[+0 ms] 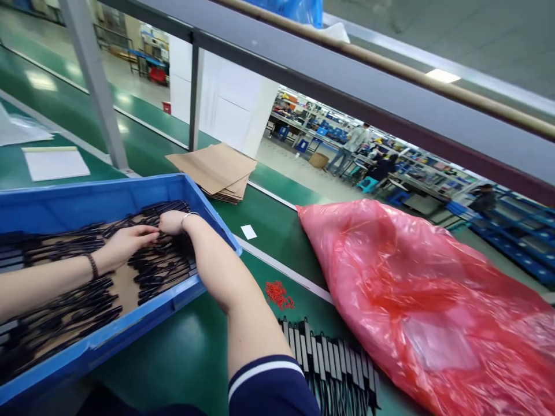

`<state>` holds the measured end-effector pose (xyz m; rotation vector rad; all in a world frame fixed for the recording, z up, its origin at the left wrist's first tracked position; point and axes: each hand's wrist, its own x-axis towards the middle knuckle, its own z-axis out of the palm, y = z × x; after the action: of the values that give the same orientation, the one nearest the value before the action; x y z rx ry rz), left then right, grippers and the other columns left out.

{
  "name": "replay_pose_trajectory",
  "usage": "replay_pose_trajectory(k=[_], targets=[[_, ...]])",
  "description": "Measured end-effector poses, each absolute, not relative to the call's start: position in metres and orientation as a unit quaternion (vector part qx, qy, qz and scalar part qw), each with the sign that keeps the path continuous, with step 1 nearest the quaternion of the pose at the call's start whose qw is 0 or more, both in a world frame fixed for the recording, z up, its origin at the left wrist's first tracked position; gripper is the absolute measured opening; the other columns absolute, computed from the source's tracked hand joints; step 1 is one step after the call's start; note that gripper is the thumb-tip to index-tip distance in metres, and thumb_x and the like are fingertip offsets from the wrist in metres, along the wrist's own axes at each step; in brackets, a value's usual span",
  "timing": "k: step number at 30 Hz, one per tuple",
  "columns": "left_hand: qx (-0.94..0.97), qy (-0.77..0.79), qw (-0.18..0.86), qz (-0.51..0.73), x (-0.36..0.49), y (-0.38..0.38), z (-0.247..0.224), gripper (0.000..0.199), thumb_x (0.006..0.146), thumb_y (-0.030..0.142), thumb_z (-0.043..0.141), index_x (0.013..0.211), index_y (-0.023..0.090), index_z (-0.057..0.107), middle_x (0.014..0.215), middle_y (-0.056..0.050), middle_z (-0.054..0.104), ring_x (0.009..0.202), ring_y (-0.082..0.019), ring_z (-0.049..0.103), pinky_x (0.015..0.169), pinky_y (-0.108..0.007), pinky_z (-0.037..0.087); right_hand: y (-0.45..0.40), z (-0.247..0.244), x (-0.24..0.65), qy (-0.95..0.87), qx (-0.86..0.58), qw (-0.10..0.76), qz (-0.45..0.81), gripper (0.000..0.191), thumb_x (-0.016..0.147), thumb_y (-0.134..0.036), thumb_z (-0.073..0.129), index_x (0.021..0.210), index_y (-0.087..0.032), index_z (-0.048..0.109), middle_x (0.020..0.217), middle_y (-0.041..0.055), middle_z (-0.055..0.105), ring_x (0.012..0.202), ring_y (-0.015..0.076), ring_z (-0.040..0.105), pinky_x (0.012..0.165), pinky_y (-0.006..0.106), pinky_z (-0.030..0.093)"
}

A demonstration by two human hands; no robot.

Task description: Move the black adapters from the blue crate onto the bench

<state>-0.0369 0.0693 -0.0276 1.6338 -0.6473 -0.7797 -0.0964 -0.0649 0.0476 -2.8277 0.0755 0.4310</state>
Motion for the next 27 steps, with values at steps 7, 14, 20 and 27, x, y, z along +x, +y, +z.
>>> replay_pose_trajectory(k=[7,14,20,27], targets=[[0.702,-0.282,0.577,-0.306,-0.044,0.072,-0.029,0.038,0.06,0.038,0.068,0.092,0.019,0.059,0.082,-0.001,0.064,0.074,-0.015,0.058,0.069,-0.025,0.048,-0.065,0.046,-0.101,0.032,-0.971,0.159,0.175,0.023,0.073,-0.013,0.049,0.05,-0.013,0.054,0.052,0.0019,0.058,0.052,0.0094,0.046,0.052,0.02,0.034],[0.695,-0.219,0.603,-0.324,-0.046,0.07,-0.027,0.02,0.07,0.028,0.062,0.089,0.023,0.061,0.085,0.002,0.065,0.079,-0.014,0.058,0.082,-0.028,0.046,-0.081,0.042,-0.103,0.066,-0.978,0.164,0.115,0.01,0.072,-0.019,0.053,0.07,-0.013,0.062,0.069,0.0015,0.062,0.061,0.01,0.051,0.054,0.018,0.034],[0.672,-0.207,0.624,-0.342,-0.044,0.069,-0.03,0.018,0.069,0.025,0.061,0.086,0.021,0.058,0.078,0.002,0.063,0.077,-0.014,0.059,0.08,-0.027,0.047,-0.085,0.038,-0.096,0.056,-0.977,0.182,0.093,0.007,0.07,-0.016,0.059,0.074,-0.016,0.064,0.075,-0.0006,0.065,0.068,0.0098,0.054,0.058,0.016,0.036],[0.623,-0.221,0.664,-0.351,-0.045,0.065,-0.027,0.023,0.075,0.023,0.056,0.097,0.025,0.049,0.08,0.005,0.062,0.079,-0.012,0.061,0.084,-0.028,0.046,-0.085,0.045,-0.095,0.092,-0.971,0.214,0.057,0.01,0.067,-0.012,0.059,0.076,-0.016,0.063,0.07,-0.0038,0.063,0.069,0.0091,0.054,0.058,0.016,0.035]])
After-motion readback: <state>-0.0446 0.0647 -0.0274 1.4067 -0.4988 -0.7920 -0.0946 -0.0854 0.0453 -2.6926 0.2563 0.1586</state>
